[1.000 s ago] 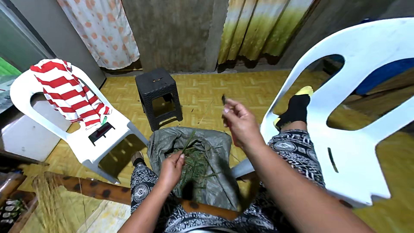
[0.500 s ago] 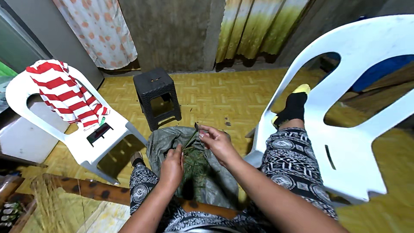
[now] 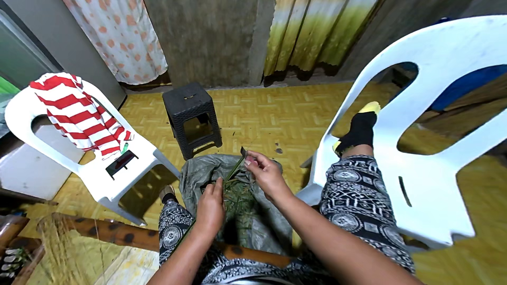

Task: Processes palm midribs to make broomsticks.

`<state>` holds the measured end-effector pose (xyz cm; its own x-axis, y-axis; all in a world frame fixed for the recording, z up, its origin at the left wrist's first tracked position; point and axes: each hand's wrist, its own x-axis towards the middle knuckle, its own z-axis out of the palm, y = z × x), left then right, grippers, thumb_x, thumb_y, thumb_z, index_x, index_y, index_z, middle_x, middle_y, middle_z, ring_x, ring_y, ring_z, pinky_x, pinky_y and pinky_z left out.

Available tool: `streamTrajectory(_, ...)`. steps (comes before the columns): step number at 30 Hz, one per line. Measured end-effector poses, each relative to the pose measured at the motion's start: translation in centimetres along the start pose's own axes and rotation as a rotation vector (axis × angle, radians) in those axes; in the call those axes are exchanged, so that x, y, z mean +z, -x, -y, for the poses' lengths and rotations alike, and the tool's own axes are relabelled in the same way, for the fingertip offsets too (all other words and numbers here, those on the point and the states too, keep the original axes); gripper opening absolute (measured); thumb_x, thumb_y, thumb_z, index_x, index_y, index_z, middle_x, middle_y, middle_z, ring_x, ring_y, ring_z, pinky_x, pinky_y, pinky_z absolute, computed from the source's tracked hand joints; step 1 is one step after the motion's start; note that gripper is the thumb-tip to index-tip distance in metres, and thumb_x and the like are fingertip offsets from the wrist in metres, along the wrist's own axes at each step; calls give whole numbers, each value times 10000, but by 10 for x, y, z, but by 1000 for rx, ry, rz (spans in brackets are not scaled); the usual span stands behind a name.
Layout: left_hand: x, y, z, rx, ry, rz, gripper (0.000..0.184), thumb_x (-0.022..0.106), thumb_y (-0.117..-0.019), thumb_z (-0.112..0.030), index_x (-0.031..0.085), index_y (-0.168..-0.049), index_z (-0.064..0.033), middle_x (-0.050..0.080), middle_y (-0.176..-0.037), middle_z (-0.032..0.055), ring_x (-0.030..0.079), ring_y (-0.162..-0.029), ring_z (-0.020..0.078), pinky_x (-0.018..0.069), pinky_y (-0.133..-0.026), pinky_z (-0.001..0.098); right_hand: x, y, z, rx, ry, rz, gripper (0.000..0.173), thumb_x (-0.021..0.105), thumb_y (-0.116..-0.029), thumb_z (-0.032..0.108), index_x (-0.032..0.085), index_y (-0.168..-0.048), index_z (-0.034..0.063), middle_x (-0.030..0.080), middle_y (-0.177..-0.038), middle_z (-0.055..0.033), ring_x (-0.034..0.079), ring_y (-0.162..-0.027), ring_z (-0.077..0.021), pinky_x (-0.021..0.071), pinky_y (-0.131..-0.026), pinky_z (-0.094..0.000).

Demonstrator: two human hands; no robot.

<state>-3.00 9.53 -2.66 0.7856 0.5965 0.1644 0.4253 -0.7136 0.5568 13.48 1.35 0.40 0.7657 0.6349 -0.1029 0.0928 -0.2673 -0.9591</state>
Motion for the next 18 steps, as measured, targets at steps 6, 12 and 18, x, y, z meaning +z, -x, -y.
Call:
streamTrajectory(6, -1, 4, 3, -3, 14, 1, 384, 530, -1022, -33, 598, -1391, 47, 679, -1124, 271, 712, -958, 388, 589, -863, 490, -8, -8, 1, -30, -15, -51, 349, 593, -1042, 117, 598, -1381, 36, 677, -1026, -104, 583, -740, -107, 502, -699, -285)
streamTrajectory(12, -8, 5, 6, -78, 38, 72, 387, 507, -1042, -61, 590, -1412, 18, 672, -1164, 263, 705, -989, 381, 579, -883, 492, -34, -28, 14, -2, -79, -149, 378, 559, -1059, 117, 537, -1429, 44, 626, -1230, -133, 596, -828, -129, 514, -737, -305)
streamTrajectory(18, -11, -1, 6, -143, 92, 131, 370, 469, -1077, -119, 599, -1397, 13, 663, -1187, 261, 691, -1039, 376, 558, -927, 494, -49, -30, 24, -8, -163, -217, 411, 541, -1079, 201, 475, -1471, 97, 613, -1058, -66, 570, -763, -91, 504, -697, -272)
